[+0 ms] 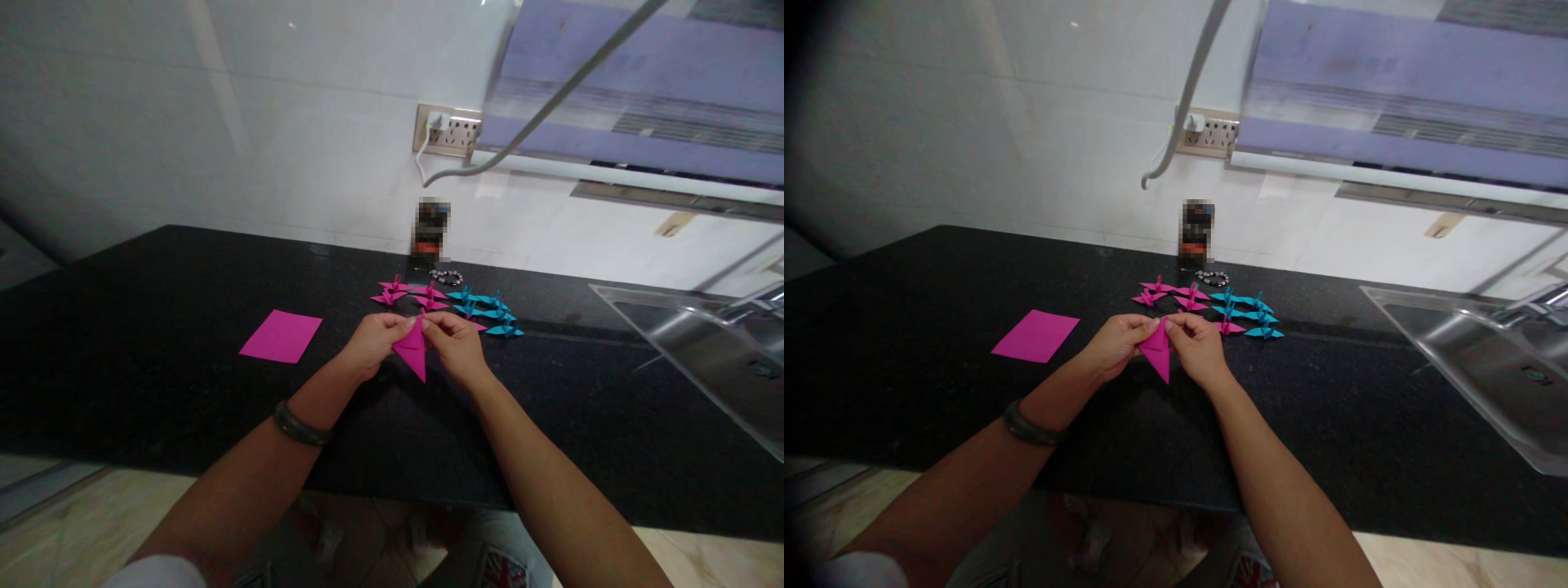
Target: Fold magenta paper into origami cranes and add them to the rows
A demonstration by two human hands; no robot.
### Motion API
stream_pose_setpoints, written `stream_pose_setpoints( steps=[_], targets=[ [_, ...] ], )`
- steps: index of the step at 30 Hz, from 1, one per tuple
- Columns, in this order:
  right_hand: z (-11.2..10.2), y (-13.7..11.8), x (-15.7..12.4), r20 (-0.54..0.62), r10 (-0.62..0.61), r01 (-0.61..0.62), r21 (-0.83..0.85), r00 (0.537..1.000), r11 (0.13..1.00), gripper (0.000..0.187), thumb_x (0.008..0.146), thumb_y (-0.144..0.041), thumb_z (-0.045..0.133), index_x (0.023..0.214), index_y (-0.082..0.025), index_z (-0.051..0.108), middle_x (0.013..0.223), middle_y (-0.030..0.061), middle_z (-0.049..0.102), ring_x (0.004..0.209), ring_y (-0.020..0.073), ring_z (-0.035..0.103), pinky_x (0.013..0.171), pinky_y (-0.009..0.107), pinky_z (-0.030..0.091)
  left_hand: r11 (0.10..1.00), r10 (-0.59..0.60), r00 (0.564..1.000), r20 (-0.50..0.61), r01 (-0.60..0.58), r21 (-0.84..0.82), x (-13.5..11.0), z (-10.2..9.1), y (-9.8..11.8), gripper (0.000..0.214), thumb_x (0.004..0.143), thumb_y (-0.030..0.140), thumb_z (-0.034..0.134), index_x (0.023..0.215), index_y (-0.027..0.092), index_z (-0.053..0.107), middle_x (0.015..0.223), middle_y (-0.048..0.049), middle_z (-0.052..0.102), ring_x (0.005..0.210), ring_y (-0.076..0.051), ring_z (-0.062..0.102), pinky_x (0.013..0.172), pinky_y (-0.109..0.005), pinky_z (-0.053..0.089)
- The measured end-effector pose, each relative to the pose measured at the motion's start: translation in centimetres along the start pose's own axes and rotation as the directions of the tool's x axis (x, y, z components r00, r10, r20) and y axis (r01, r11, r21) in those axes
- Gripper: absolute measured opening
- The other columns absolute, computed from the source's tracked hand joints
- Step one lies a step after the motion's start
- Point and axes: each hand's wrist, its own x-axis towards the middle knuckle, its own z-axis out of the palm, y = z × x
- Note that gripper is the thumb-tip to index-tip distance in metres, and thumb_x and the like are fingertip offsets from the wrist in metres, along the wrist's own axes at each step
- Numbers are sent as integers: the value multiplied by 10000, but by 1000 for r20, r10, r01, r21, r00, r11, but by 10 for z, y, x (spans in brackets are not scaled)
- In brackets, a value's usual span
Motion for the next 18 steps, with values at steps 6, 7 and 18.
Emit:
stream_pose_setpoints(
  steps=[6, 7, 18],
  targets=[
    [2, -1, -1, -13, -5, 5, -12, 1000, 1000, 155, 717, -291, 594, 789, -169, 656, 573, -21, 556, 484, 85, 444, 485, 227, 364, 995, 64, 998, -12, -63, 71, -1, 1, 3, 283, 600, 378, 691, 666, 107, 642, 608, -21, 589, 544, -91, 480, 542, -231, 378],
    [2, -1, -1, -18, 5, -5, -7, 1000, 1000, 156, 715, -292, 596, 787, -167, 657, 565, -23, 551, 479, 84, 440, 482, 227, 359, 993, 80, 997, -17, -78, 92, -1, 1, 3, 283, 603, 380, 689, 664, 107, 641, 608, -21, 589, 544, -91, 477, 540, -229, 375],
    [6, -1, -2, -50, 69, -64, 101, 996, 993, 162, 686, -305, 622, 756, -166, 666, 529, -26, 553, 445, 78, 432, 450, 222, 339, 973, 134, 990, -51, -121, 199, -2, 3, 4, 281, 639, 384, 657, 688, 109, 621, 638, -24, 606, 560, -99, 501, 538, -224, 379]
  ],
)
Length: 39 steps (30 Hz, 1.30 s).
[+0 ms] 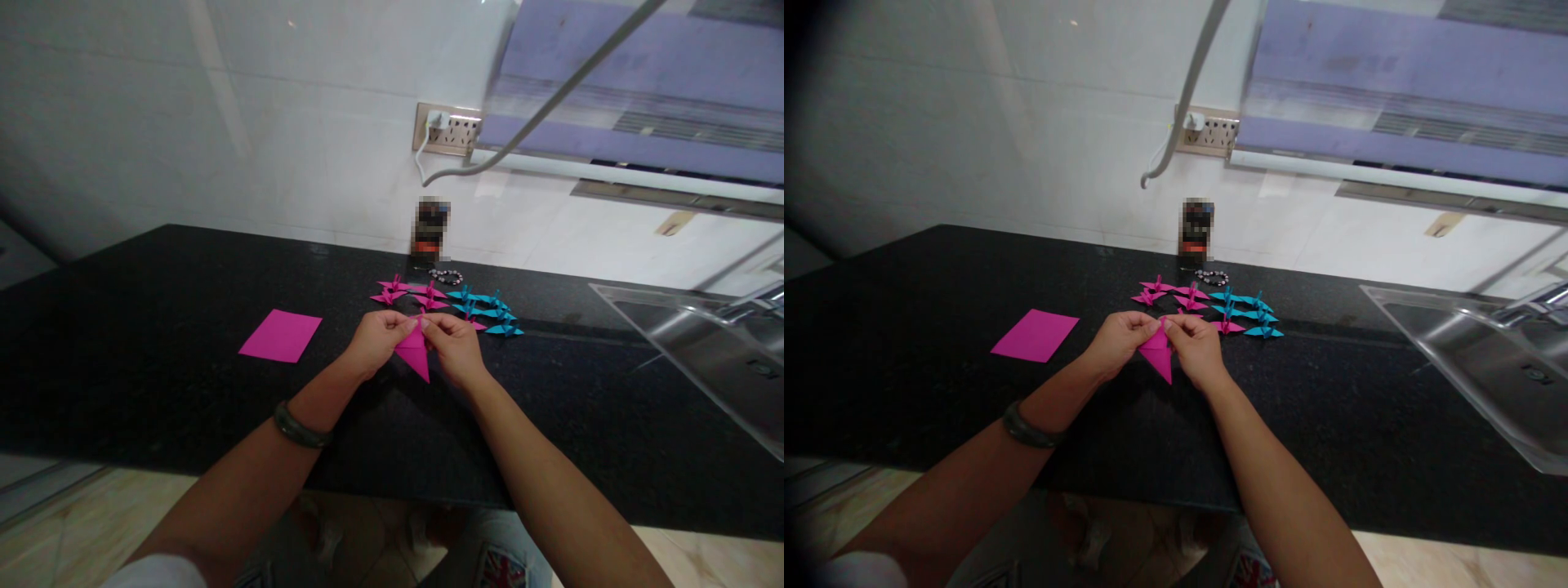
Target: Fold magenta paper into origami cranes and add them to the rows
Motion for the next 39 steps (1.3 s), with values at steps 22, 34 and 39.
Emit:
stream_pose_setpoints(
  steps=[22, 34, 39],
  targets=[
    [0, 2, 2, 30, 81, -84, 149, 996, 985, 147, 657, -298, 654, 700, -162, 618, 499, -48, 512, 428, 62, 414, 436, 205, 319, 998, -16, 999, 31, 18, -63, 0, 1, -3, 262, 659, 373, 643, 681, 113, 615, 634, -23, 608, 565, -99, 503, 553, -229, 386],
    [0, 2, 2, -18, 140, -134, 191, 990, 972, 183, 591, -290, 695, 704, -153, 648, 511, -33, 534, 439, 64, 407, 445, 214, 318, 970, -110, 988, 109, 130, -203, -2, 2, -2, 277, 598, 375, 701, 698, 119, 666, 640, -56, 635, 601, -139, 554, 557, -258, 423],
    [1, 4, 2, -16, 157, -149, 231, 988, 961, 176, 590, -279, 698, 704, -153, 649, 505, -35, 534, 438, 64, 413, 452, 216, 314, 987, -70, 996, 54, 77, -141, -1, 2, -6, 285, 624, 381, 680, 703, 108, 657, 662, -61, 643, 597, -132, 548, 574, -262, 429]
  ],
)
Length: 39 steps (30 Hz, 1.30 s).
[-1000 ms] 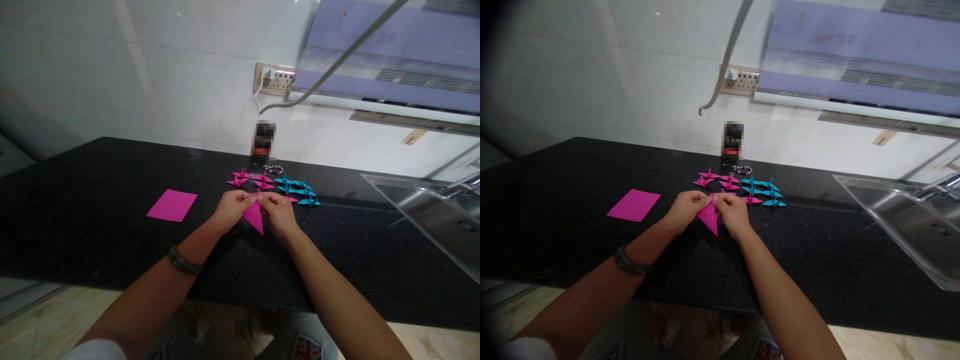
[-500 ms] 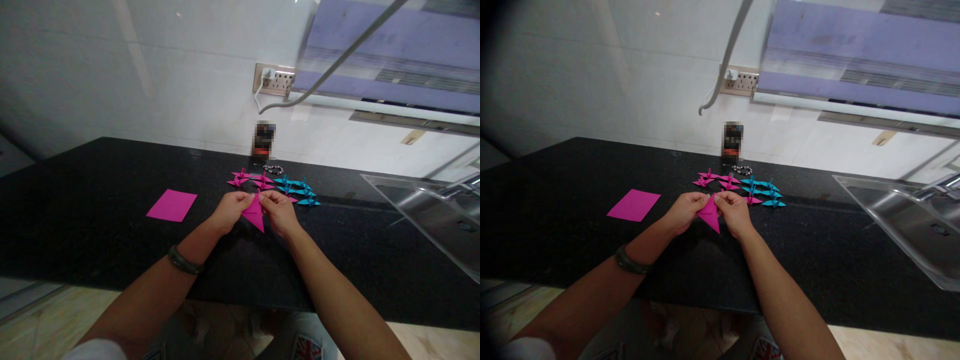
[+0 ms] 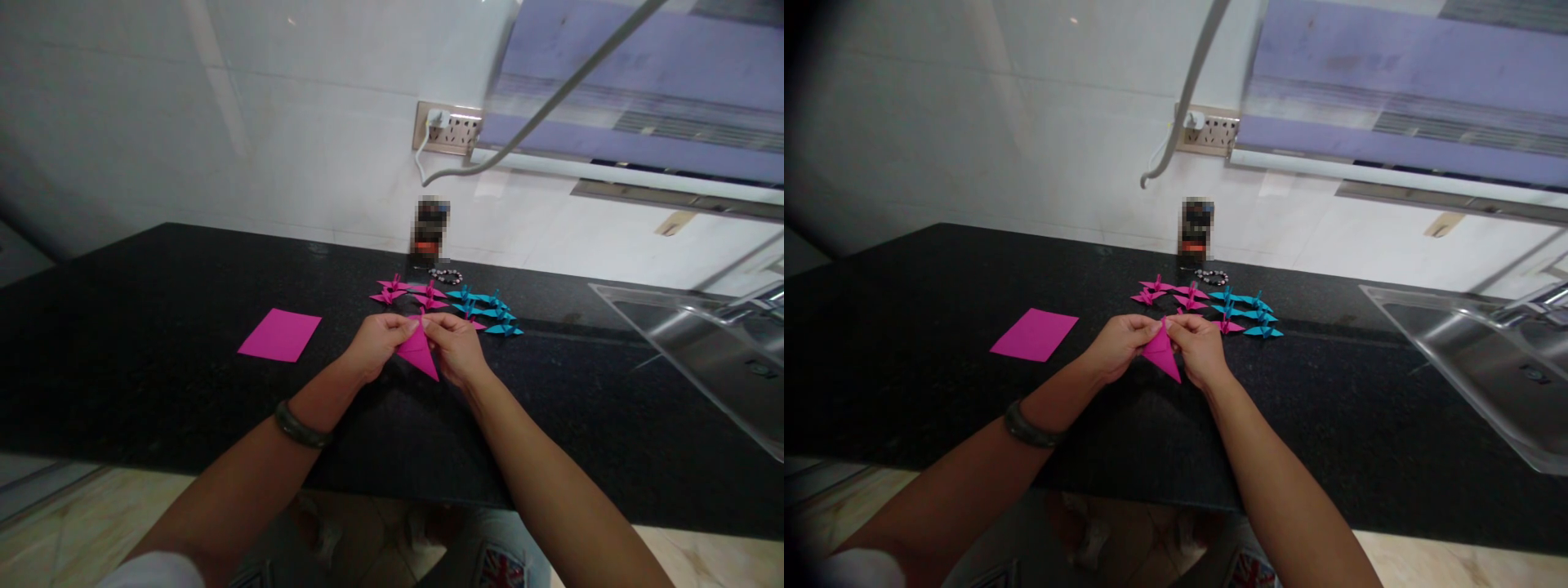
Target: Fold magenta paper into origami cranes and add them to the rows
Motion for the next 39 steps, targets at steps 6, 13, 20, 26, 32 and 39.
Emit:
stream_pose_setpoints(
  steps=[6, 13, 20, 26, 32, 39],
  targets=[
    [3, 0, -1, -30, -19, 18, -22, 999, 1000, 186, 603, -304, 680, 704, -153, 637, 468, -48, 497, 418, 65, 391, 436, 217, 298, 994, 67, 995, -79, -60, 88, 0, 4, -1, 285, 644, 394, 651, 696, 114, 633, 664, -46, 637, 597, -126, 544, 582, -255, 426],
    [4, 1, -2, -11, -21, 21, -19, 1000, 1000, 190, 622, -323, 670, 702, -157, 622, 506, -41, 507, 432, 63, 391, 439, 212, 302, 986, 125, 982, -143, -107, 129, -4, 10, 3, 228, 639, 342, 652, 656, 119, 608, 625, -16, 604, 562, -104, 513, 550, -228, 394],
    [2, -2, -4, 70, -85, 98, -202, 994, 974, 224, 687, -383, 614, 713, -161, 601, 550, -29, 516, 467, 74, 406, 456, 211, 306, 973, 197, 952, -233, -160, 166, 2, 4, -2, 240, 668, 362, 625, 668, 123, 608, 601, -2, 580, 538, -92, 479, 522, -213, 367],
    [2, -4, -7, 197, -143, 220, -460, 970, 860, 200, 675, -337, 631, 635, -156, 556, 567, -24, 491, 492, 78, 379, 475, 221, 294, 953, 270, 919, -286, -212, 218, 5, -1, -5, 248, 678, 377, 613, 702, 130, 619, 654, -16, 600, 583, -105, 510, 555, -219, 385],
    [-1, -1, -5, 248, -146, 254, -490, 958, 834, 244, 751, -347, 547, 602, -159, 502, 524, -43, 387, 479, 72, 314, 458, 216, 247, 952, 274, 914, -298, -215, 217, 4, 1, -4, 257, 679, 380, 611, 694, 124, 618, 641, -14, 593, 574, -101, 499, 545, -216, 377],
    [-2, -4, -5, 244, -106, 208, -444, 964, 871, 237, 757, -363, 525, 644, -155, 524, 531, -46, 370, 470, 70, 301, 452, 211, 240, 969, 239, 918, -316, -203, 144, 2, 4, 0, 232, 660, 351, 635, 662, 120, 609, 598, 3, 565, 537, -86, 466, 519, -209, 350]
  ],
)
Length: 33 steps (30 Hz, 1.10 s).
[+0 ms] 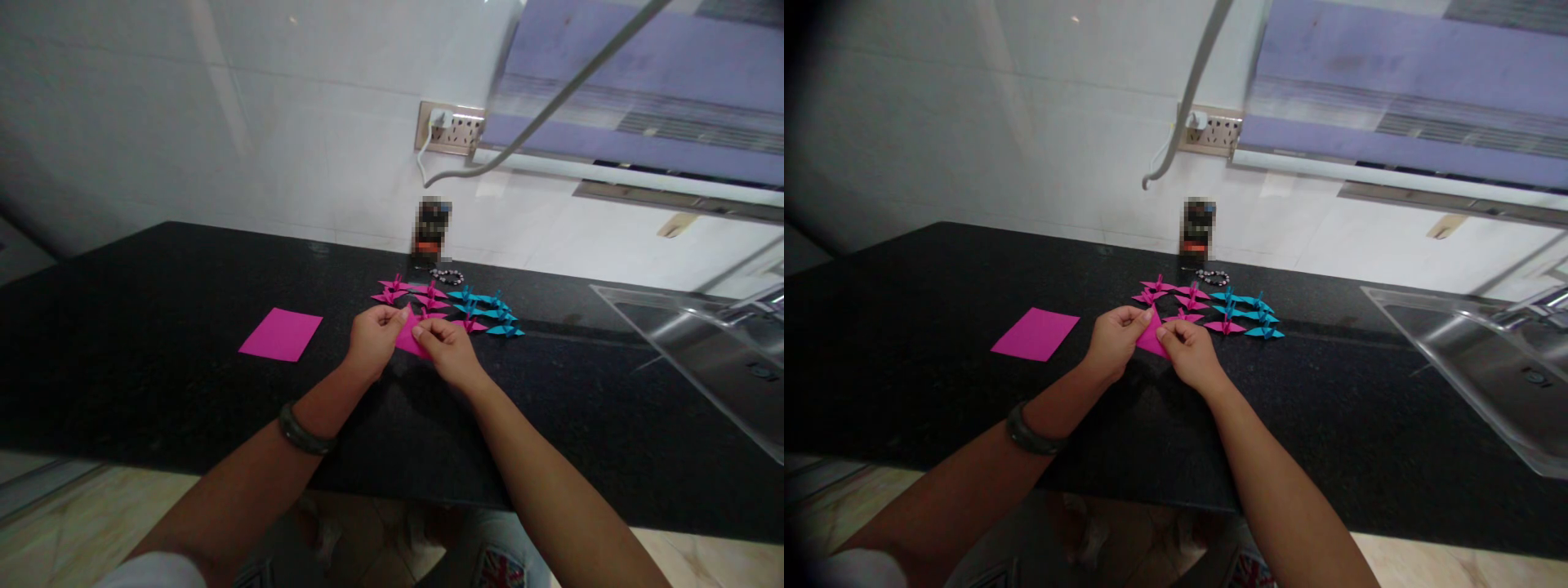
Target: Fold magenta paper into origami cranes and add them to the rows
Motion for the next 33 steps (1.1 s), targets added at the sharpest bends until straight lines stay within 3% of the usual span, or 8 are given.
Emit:
stream_pose_setpoints(
  steps=[10, 28, 33],
  targets=[
    [-2, 0, 0, -10, -18, 18, -32, 1000, 999, 234, 749, -362, 526, 632, -159, 514, 530, -46, 377, 472, 76, 313, 462, 216, 258, 968, -96, 985, 142, 126, -218, 3, -2, 1, 222, 633, 293, 671, 754, 109, 644, 674, -16, 606, 583, -84, 500, 577, -220, 386],
    [-1, -6, -2, 6, -133, 129, -306, 991, 943, 236, 775, -313, 483, 589, -168, 489, 537, -31, 411, 518, 94, 373, 505, 219, 301, 971, -80, 996, 29, 84, -225, 2, 0, 2, 169, 624, 272, 671, 644, 122, 597, 566, 20, 540, 500, -60, 453, 502, -197, 354],
    [-1, -2, -2, -9, -115, 106, -327, 993, 939, 230, 779, -302, 475, 593, -167, 487, 540, -31, 409, 515, 94, 371, 500, 217, 300, 934, -195, 973, 125, 223, -280, 2, -1, 6, 267, 648, 386, 645, 696, 129, 591, 588, 8, 543, 504, -82, 479, 504, -221, 393]
  ],
)
